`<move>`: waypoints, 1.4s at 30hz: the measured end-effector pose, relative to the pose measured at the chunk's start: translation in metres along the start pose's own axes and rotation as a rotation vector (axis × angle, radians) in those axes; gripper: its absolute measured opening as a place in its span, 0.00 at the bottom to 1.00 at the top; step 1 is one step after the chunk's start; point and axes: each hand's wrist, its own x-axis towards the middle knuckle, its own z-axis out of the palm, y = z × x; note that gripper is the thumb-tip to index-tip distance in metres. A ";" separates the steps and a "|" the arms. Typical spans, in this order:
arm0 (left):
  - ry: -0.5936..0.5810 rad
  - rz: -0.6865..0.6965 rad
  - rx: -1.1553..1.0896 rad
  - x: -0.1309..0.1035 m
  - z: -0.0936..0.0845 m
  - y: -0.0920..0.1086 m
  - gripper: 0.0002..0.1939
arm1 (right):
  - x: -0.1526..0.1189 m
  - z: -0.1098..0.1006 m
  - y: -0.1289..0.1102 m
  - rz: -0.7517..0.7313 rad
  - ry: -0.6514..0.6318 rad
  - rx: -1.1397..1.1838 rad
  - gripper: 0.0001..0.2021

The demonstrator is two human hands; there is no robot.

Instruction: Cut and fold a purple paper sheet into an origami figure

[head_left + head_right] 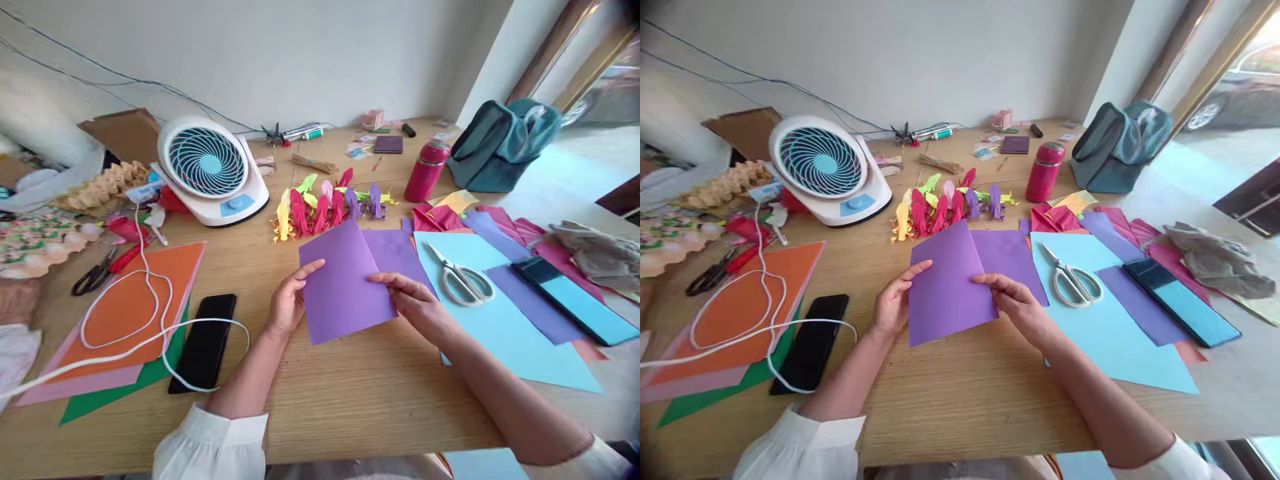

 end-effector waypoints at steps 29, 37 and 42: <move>-0.161 -0.089 0.071 -0.001 0.002 0.004 0.23 | -0.001 -0.008 -0.005 -0.338 -0.085 -0.582 0.23; -0.083 0.051 0.081 0.002 0.001 -0.002 0.17 | 0.003 -0.014 -0.003 -0.295 0.024 -0.332 0.10; -0.015 0.112 0.127 0.003 -0.001 -0.002 0.15 | 0.006 -0.015 0.001 -0.211 0.016 -0.208 0.10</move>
